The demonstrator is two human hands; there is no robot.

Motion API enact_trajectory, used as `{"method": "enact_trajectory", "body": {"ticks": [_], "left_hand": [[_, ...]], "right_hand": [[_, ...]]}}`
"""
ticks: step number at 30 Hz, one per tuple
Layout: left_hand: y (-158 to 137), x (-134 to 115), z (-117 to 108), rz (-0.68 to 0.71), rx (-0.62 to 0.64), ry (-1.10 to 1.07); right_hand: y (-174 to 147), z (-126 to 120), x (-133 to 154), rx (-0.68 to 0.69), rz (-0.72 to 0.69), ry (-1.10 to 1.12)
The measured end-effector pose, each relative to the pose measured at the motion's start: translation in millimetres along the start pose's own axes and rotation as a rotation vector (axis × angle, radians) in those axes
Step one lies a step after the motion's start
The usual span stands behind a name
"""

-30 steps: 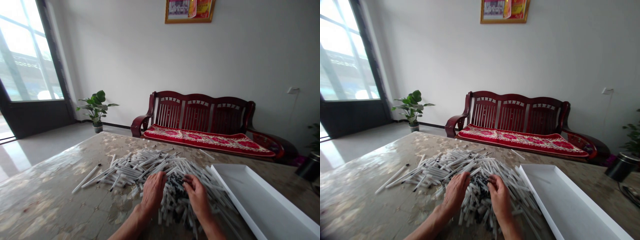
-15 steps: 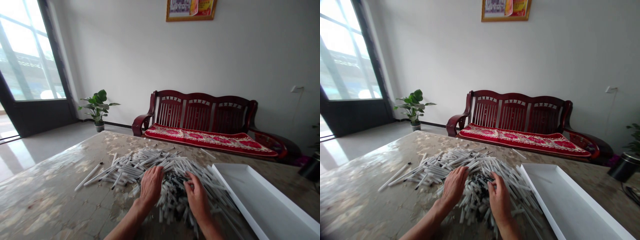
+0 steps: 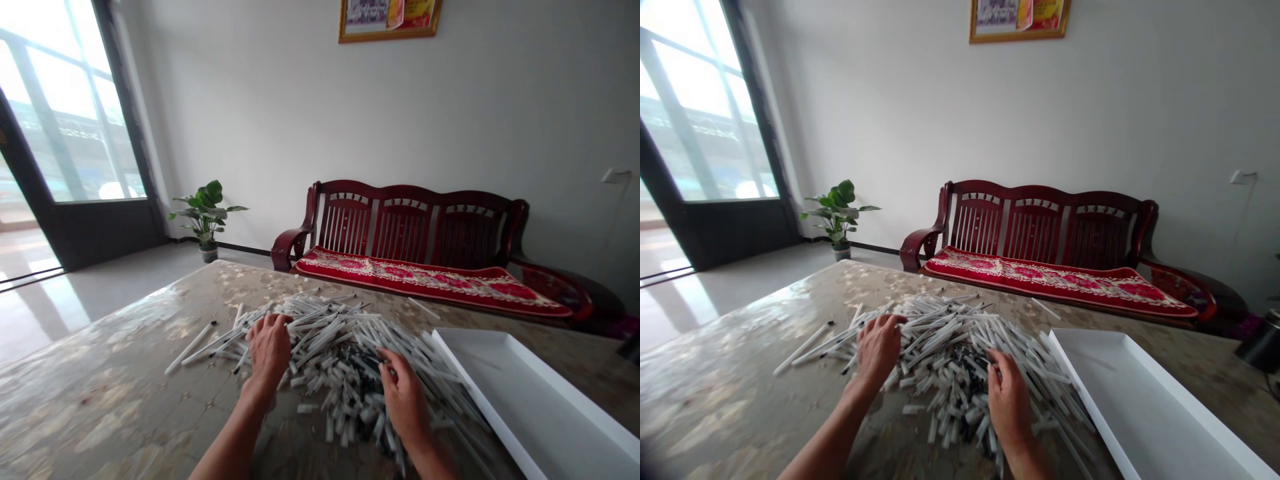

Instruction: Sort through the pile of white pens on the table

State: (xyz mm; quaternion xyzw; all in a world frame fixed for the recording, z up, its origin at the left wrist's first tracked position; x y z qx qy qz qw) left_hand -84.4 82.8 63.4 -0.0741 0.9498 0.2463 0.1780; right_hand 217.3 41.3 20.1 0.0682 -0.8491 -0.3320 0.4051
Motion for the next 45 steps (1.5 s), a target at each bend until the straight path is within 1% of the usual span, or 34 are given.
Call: {"method": "enact_trajectory", "body": {"ticks": [3,7,10,14,17,20,26,28,31,33,35,37,40,45], "left_hand": [[1.5,17.7,2.1,-0.031,0.134,0.107],[1.6,26.4,11.3,-0.018,0.266,0.170],[2.4,27.7,16.7,-0.002,0.320,0.146],[3.3,31.9,21.8,-0.007,0.359,0.150],[3.7,32.8,25.3,0.002,0.375,0.123],[4.7,31.9,26.5,0.010,0.357,0.073],[9.2,28.5,21.3,0.028,0.211,-0.034],[8.4,19.5,14.8,0.077,0.111,-0.091],[-2.9,-11.2,2.8,0.267,-0.057,-0.186],[-18.3,-39.0,-0.2,0.441,-0.098,-0.249],[-35.7,-64.4,0.1,0.587,-0.100,-0.293],[-51.0,-83.6,1.9,0.691,-0.083,-0.322],[-64.0,-98.1,4.4,0.756,-0.068,-0.344],[-65.7,-100.3,8.1,0.738,-0.071,-0.338]], "right_hand": [[0.2,0.9,1.2,0.013,-0.006,0.000],[0.4,1.7,4.6,0.032,-0.021,0.022],[0.7,1.9,4.7,0.040,-0.013,0.037],[1.0,2.3,3.9,0.047,0.000,0.051],[1.1,2.9,4.8,0.057,-0.003,0.048],[1.1,2.8,5.6,0.061,-0.010,0.043],[0.8,3.6,2.8,0.048,-0.017,0.044],[0.9,3.2,2.3,0.038,-0.014,0.041],[1.1,0.7,5.5,0.032,0.008,0.037],[1.3,-1.4,10.8,0.053,0.032,0.030],[1.4,-3.4,17.3,0.086,0.056,0.017],[1.5,-5.0,22.7,0.114,0.075,0.000],[2.1,-6.1,26.9,0.134,0.085,-0.023],[2.0,-1.1,27.1,0.181,0.097,0.024]]}}
Point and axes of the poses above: each hand's wrist, its own y-axis towards the middle knuckle, its own z-axis out of the palm, x = y × z, the point moved 7 cm from there along y, towards the middle knuckle, and after that the axes turned 3 degrees about -y, right-handed, at the moved point
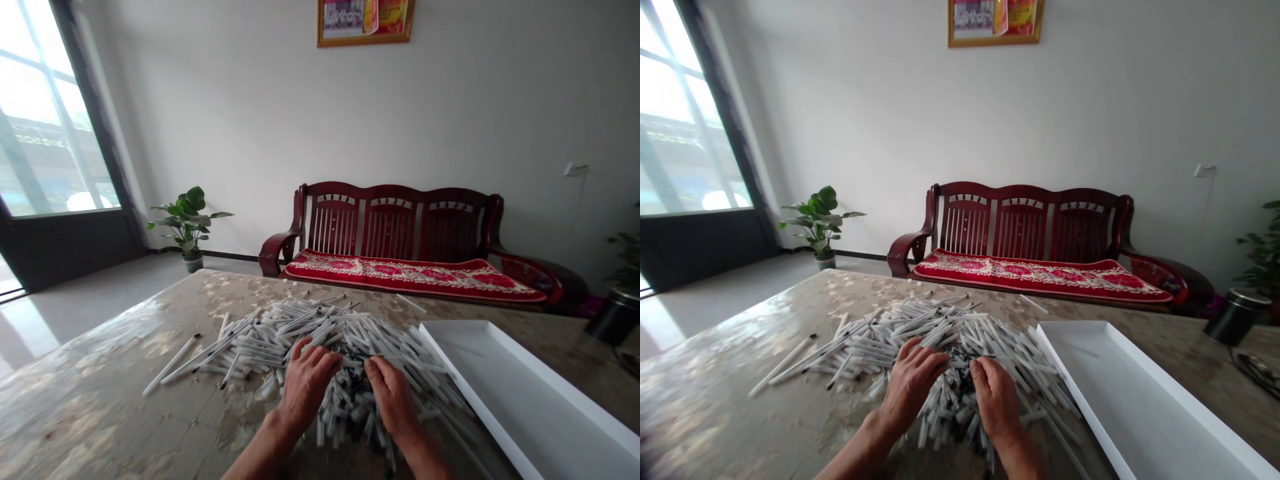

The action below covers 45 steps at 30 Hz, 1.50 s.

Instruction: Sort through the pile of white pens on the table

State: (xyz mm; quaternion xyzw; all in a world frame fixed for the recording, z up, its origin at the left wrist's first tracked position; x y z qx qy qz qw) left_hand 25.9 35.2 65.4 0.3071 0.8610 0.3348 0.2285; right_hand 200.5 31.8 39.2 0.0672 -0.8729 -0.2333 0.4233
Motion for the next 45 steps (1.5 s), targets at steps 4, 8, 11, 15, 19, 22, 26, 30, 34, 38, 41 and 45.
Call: {"method": "enact_trajectory", "body": {"ticks": [4,8,11,15,19,22,26,30,34,38,41,45], "left_hand": [[-0.7,-1.0,1.3,0.046,-0.029,-0.036],[-1.9,-1.6,0.8,0.082,-0.083,-0.068],[-2.1,0.5,-0.3,0.072,-0.115,-0.088],[-1.8,1.0,-0.7,0.073,-0.117,-0.084],[-1.7,-0.5,2.0,0.079,-0.101,-0.071],[-2.0,1.3,5.7,0.068,-0.092,-0.072],[-2.9,4.9,8.9,0.055,-0.096,-0.087],[-3.4,5.0,11.2,0.047,-0.095,-0.085],[-3.5,3.9,14.2,0.050,-0.086,-0.095],[-3.4,5.7,14.7,0.030,-0.105,-0.105],[-3.7,5.6,15.8,0.022,-0.097,-0.105],[-4.9,5.6,18.5,0.015,-0.077,-0.094]], "right_hand": [[0.6,5.9,-5.0,0.045,0.056,0.065],[2.3,7.2,-6.9,0.078,0.093,0.134],[3.8,3.1,2.4,0.085,0.017,0.180],[3.9,1.0,4.7,0.091,0.001,0.204],[4.7,5.1,-8.1,0.098,0.085,0.188],[6.9,4.3,-10.1,0.071,0.055,0.196],[7.4,2.9,-9.0,0.059,0.032,0.255],[6.0,1.3,-13.0,0.033,0.071,0.169],[7.3,-1.1,-13.0,-0.008,0.035,0.128],[8.0,-3.2,-11.2,-0.026,0.010,0.196],[8.0,-3.9,-13.3,-0.027,0.045,0.164],[9.3,-3.0,-14.9,-0.028,0.042,0.101]]}}
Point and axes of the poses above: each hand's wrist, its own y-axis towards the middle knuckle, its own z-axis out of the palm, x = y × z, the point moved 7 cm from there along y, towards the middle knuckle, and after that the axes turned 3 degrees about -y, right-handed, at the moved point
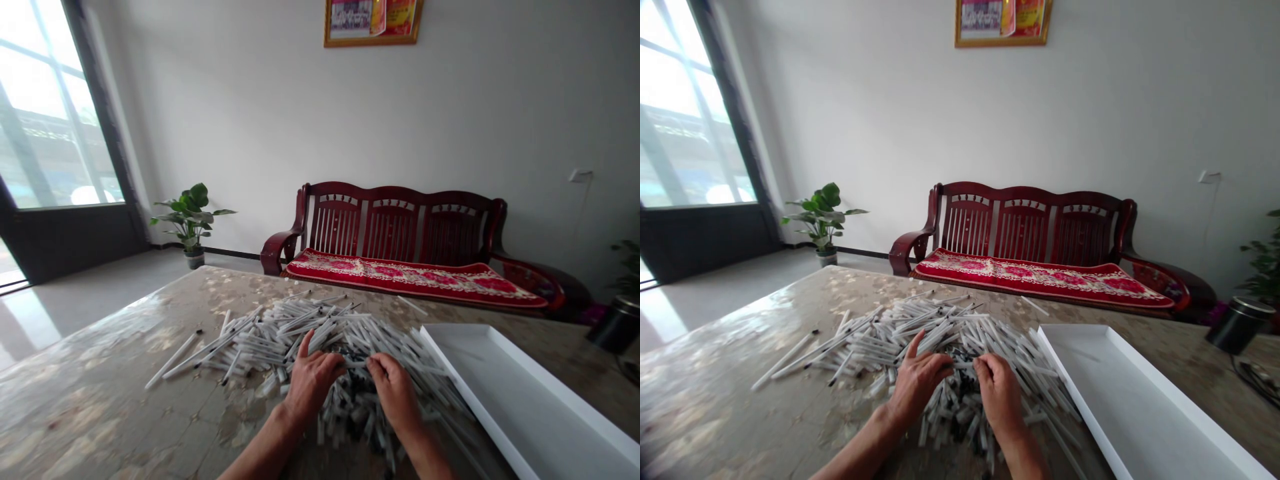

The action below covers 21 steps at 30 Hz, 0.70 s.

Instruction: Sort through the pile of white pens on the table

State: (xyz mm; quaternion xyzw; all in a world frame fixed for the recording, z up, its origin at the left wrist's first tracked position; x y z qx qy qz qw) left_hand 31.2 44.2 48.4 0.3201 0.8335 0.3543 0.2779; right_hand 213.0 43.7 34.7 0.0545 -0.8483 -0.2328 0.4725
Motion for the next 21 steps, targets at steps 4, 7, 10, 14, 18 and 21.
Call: {"method": "enact_trajectory", "body": {"ticks": [4,7,10,14,18,21], "left_hand": [[-0.3,1.3,-0.4,-0.004,-0.023,0.006],[0.3,0.7,-1.7,0.001,-0.035,0.006],[0.9,0.0,-1.5,-0.002,-0.020,0.005],[1.3,-0.1,-1.9,-0.006,-0.016,0.007],[1.3,-0.4,-4.1,0.002,-0.033,0.012],[1.0,-0.8,-3.7,0.000,-0.018,0.018]], "right_hand": [[0.4,1.0,0.8,-0.008,-0.023,0.089],[-0.7,-0.6,-1.0,-0.026,0.013,0.100],[-1.0,0.4,-1.1,0.011,0.031,0.018],[-0.2,0.7,0.9,0.025,0.017,0.036],[-1.2,1.6,-1.7,0.015,0.058,0.152],[-2.0,6.1,-7.5,0.057,0.100,0.154]]}}
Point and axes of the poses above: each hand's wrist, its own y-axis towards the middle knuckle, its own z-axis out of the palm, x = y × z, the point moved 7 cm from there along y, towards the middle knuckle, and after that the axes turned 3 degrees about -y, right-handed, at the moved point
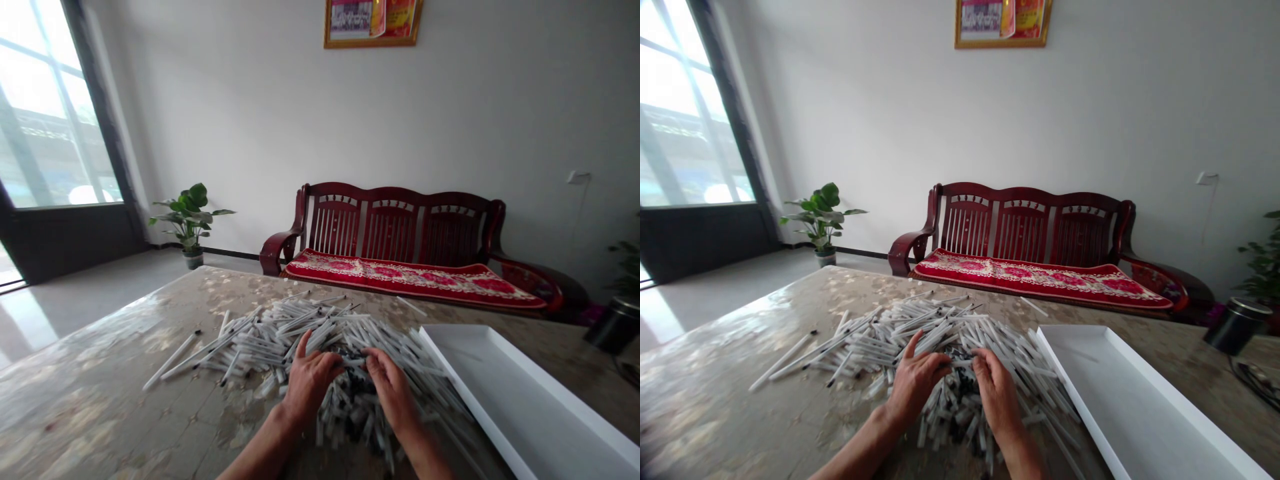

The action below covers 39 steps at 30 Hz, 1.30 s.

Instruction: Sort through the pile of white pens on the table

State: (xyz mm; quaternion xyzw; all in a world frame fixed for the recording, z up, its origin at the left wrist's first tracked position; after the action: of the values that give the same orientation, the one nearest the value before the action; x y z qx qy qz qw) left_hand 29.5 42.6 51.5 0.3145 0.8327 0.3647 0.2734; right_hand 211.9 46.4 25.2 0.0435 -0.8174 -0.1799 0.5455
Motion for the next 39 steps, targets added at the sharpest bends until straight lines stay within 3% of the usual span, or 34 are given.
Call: {"method": "enact_trajectory", "body": {"ticks": [5,11,16,26,35,39], "left_hand": [[0.1,1.7,3.1,-0.017,0.023,0.008],[1.5,4.0,1.4,-0.026,0.003,0.008],[2.5,2.4,-2.1,-0.015,-0.002,0.018],[0.2,3.7,1.7,-0.014,0.021,-0.003],[1.1,33.2,-20.6,-0.128,-0.048,0.150],[-2.4,44.3,-25.4,-0.188,-0.096,0.171]], "right_hand": [[2.4,3.6,-6.2,0.051,0.002,-0.056],[4.3,-7.5,1.4,-0.071,-0.044,-0.030],[5.0,-8.4,1.9,-0.080,-0.047,0.003],[0.7,-7.4,9.8,-0.082,-0.146,-0.210],[14.9,-48.7,-23.4,-0.384,-0.052,-0.273],[16.7,-57.2,-33.1,-0.405,0.025,-0.286]]}}
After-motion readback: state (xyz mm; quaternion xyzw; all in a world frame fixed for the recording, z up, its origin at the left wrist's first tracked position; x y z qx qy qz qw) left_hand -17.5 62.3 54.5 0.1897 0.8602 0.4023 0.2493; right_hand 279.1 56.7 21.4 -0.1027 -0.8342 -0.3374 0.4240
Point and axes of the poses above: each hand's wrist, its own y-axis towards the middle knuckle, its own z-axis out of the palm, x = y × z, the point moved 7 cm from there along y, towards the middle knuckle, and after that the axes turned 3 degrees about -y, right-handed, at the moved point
